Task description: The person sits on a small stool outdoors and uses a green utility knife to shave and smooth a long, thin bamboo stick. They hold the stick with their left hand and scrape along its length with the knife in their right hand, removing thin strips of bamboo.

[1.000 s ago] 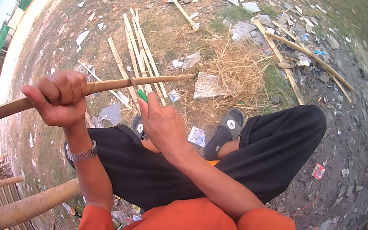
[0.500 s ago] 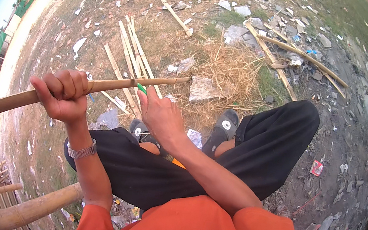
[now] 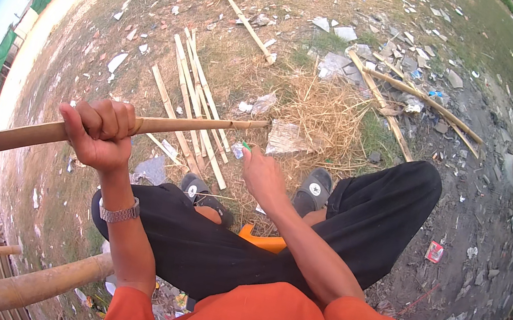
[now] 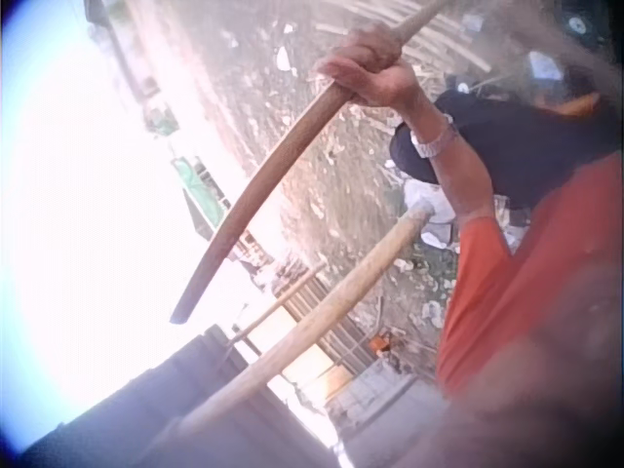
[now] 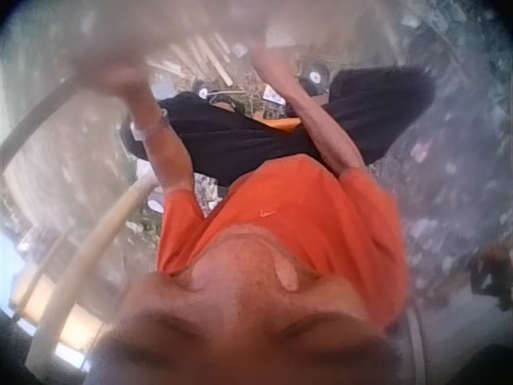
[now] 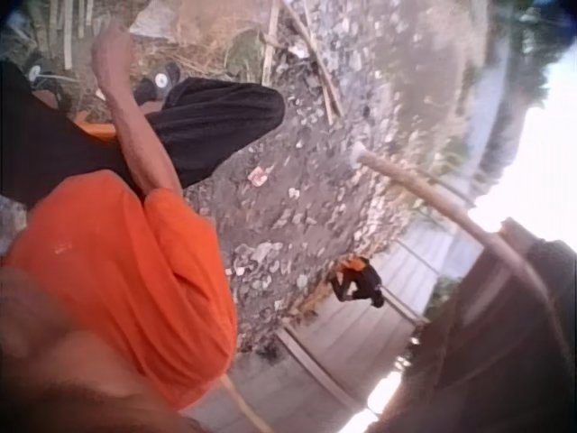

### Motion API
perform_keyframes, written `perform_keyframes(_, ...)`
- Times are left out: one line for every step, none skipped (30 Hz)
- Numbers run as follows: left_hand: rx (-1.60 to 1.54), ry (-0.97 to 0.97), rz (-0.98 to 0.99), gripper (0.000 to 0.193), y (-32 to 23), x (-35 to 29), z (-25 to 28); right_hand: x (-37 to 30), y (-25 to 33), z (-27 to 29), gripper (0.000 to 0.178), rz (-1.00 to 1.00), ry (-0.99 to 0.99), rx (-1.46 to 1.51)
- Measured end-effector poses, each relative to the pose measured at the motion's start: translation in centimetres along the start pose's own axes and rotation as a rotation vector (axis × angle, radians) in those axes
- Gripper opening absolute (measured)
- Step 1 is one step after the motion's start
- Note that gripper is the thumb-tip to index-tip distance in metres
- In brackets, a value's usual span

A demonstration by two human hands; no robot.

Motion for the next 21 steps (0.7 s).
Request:
perform_keyframes(-0.010,0.026,-0.013,0.049,0.3,-0.1,-0.2,-0.5,1.0,0.6,0.035,0.004,-0.021,0.008)
perform_keyframes(-0.006,0.025,-0.009,0.049,0.1,-0.4,-0.4,-1.3,2.9,1.3,0.034,0.043,-0.034,0.070)
perform_keyframes(-0.007,0.033,-0.004,0.049,0.2,-0.3,-0.9,-2.1,4.9,2.0,0.033,0.076,-0.054,0.138)
perform_keyframes(-0.006,0.051,-0.014,0.049,0.1,0.1,-1.2,-2.1,6.3,2.4,0.032,0.121,-0.087,0.211)
perform_keyframes(-0.022,0.068,-0.023,0.049,0.2,0.2,-1.3,-1.9,6.8,2.0,0.029,0.195,-0.120,0.269)
perform_keyframes(-0.038,0.086,-0.031,0.049,0.2,0.3,-1.3,-1.6,6.6,1.4,0.030,0.178,-0.113,0.260)
perform_keyframes(-0.058,0.107,-0.036,0.050,0.3,0.3,-1.4,-1.2,6.4,1.0,0.030,0.157,-0.110,0.251)
perform_keyframes(-0.058,0.118,-0.032,0.050,0.3,0.3,-1.3,-1.0,6.3,0.8,0.030,0.136,-0.108,0.242)
perform_keyframes(-0.059,0.129,-0.027,0.050,0.3,0.3,-1.0,-0.9,6.1,0.8,0.030,0.122,-0.097,0.226)
perform_keyframes(-0.052,0.136,-0.026,0.050,0.3,0.4,-0.6,-0.7,6.8,1.2,0.029,0.114,-0.079,0.210)
perform_keyframes(-0.053,0.141,-0.026,0.051,0.4,0.2,-0.7,-1.0,7.0,1.6,0.029,0.093,-0.066,0.190)
perform_keyframes(-0.053,0.147,-0.027,0.051,0.3,0.2,-0.9,-1.5,7.6,1.7,0.030,0.087,-0.069,0.206)
perform_keyframes(-0.053,0.155,-0.030,0.051,0.2,0.3,-1.1,-2.0,8.6,1.7,0.030,0.085,-0.074,0.223)
perform_keyframes(-0.055,0.151,-0.027,0.051,0.3,0.2,-1.1,-2.3,9.0,1.7,0.030,0.082,-0.080,0.240)
perform_keyframes(-0.058,0.148,-0.024,0.051,0.5,0.1,-1.1,-2.2,7.8,1.4,0.031,0.035,-0.105,0.187)
perform_keyframes(-0.065,0.151,-0.031,0.051,0.5,0.4,-1.4,-1.7,6.1,1.3,0.031,0.005,-0.103,0.173)
perform_keyframes(-0.089,0.146,-0.033,0.051,0.3,0.6,-1.4,-1.2,4.6,1.1,0.031,-0.019,-0.095,0.163)
perform_keyframes(-0.115,0.140,-0.036,0.051,0.1,0.6,-1.3,-0.8,3.4,0.8,0.031,-0.043,-0.088,0.152)
perform_keyframes(-0.134,0.127,-0.034,0.052,0.2,0.4,-0.9,-0.9,4.4,0.9,0.031,-0.057,-0.034,0.188)
perform_keyframes(-0.140,0.141,-0.035,0.052,0.4,0.1,-1.1,-1.6,5.4,1.2,0.031,-0.024,-0.053,0.210)
perform_keyframes(-0.147,0.154,-0.037,0.051,0.6,-0.1,-1.4,-2.1,6.5,1.2,0.032,0.010,-0.072,0.231)
Point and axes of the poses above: each hand's wrist, its own x-axis towards the middle knuckle, its own z-axis out of the back of the hand, y = z × x, the point moved 6 cm from there along x, towards the middle knuckle, and after that the axes turned 12 degrees about x, right-handed, at the moved point
